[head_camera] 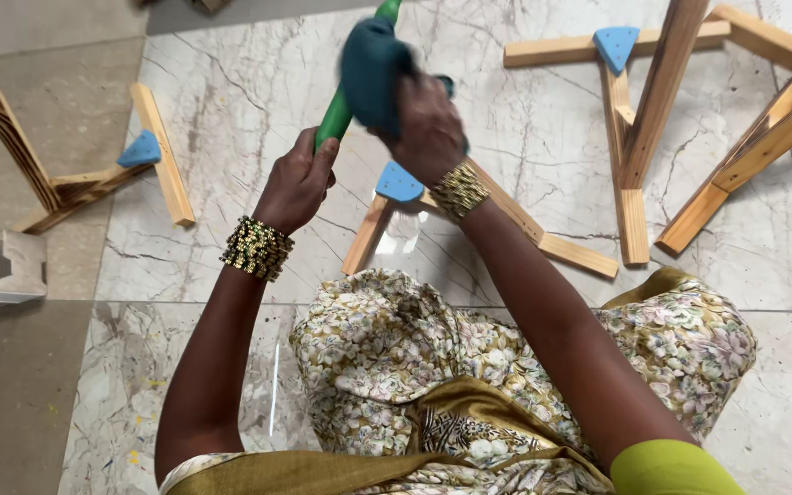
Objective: The person sits on the tiled floor among disassembled wooden frame parts and wipes the wooden bars with a dark cloth, holding pieces steady with the other hand. They occasionally pick up and reposition a green bottle and a yellow object while continuing to wipe different frame pieces.
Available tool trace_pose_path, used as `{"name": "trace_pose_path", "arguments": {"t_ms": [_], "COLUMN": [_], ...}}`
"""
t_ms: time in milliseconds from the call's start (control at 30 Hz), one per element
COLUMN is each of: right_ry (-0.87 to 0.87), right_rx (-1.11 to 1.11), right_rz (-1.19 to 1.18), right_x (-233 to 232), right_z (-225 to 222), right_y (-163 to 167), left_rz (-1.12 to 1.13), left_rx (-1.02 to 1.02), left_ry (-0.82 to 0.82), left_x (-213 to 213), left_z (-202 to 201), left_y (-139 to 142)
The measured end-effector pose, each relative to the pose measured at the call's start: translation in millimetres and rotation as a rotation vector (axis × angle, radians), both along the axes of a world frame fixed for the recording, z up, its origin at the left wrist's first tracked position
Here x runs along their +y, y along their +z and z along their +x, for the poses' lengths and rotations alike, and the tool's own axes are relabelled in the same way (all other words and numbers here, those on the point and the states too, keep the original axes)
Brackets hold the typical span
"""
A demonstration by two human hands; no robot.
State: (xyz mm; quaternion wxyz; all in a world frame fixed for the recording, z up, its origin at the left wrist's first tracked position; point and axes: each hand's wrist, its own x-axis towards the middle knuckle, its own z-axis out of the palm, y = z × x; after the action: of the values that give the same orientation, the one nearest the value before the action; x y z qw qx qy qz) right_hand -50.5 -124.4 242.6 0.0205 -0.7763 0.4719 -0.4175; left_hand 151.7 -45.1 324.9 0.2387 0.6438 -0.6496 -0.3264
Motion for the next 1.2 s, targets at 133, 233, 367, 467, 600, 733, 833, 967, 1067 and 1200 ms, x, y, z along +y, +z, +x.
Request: {"name": "trace_pose_path", "arguments": {"t_ms": [133, 233, 367, 467, 600, 733, 833, 967, 1067, 1200], "right_ry": [-0.057, -0.127, -0.181, -0.232, -0.373, -0.54, -0.622, -0.539, -0.435, -0.336], "right_rx": [-0.029, 0.014, 0.025, 0.189, 0.686, 0.817, 0.855, 0.695, 0.354, -0.108], "right_rz": [0.086, 0.123, 0.321, 0.433, 0.747, 1.123, 1.111, 0.931, 0.887, 0.438], "right_x": [23, 47, 75, 91, 98, 102, 108, 117, 114, 112], "right_z": [-46, -84, -132, -168, -213, -234, -234, -225, -206, -141], "right_y": [-74, -125, -184, -211, -215, -210, -210, -205, -181, -138], "left_rz": [-0.055, -0.061, -0.025, -0.062, -0.062, -0.067, -0.06, -0.043, -0.017, 0.004], "left_rx": [-0.009, 0.028, 0.071, 0.061, 0.168, 0.199, 0.273, 0.424, 0.51, 0.507], "left_ry": [-0.008, 0.0, 0.03, 0.029, -0.006, -0.011, -0.012, -0.024, -0.07, -0.071], "left_x": [11, 16, 18, 17, 13, 8, 6, 2, 1, 0], "left_z": [-1, -2, -4, -3, 0, 3, 5, 5, 4, 1], "left_y": [1, 3, 4, 1, -3, -9, -14, -21, -26, -32]}}
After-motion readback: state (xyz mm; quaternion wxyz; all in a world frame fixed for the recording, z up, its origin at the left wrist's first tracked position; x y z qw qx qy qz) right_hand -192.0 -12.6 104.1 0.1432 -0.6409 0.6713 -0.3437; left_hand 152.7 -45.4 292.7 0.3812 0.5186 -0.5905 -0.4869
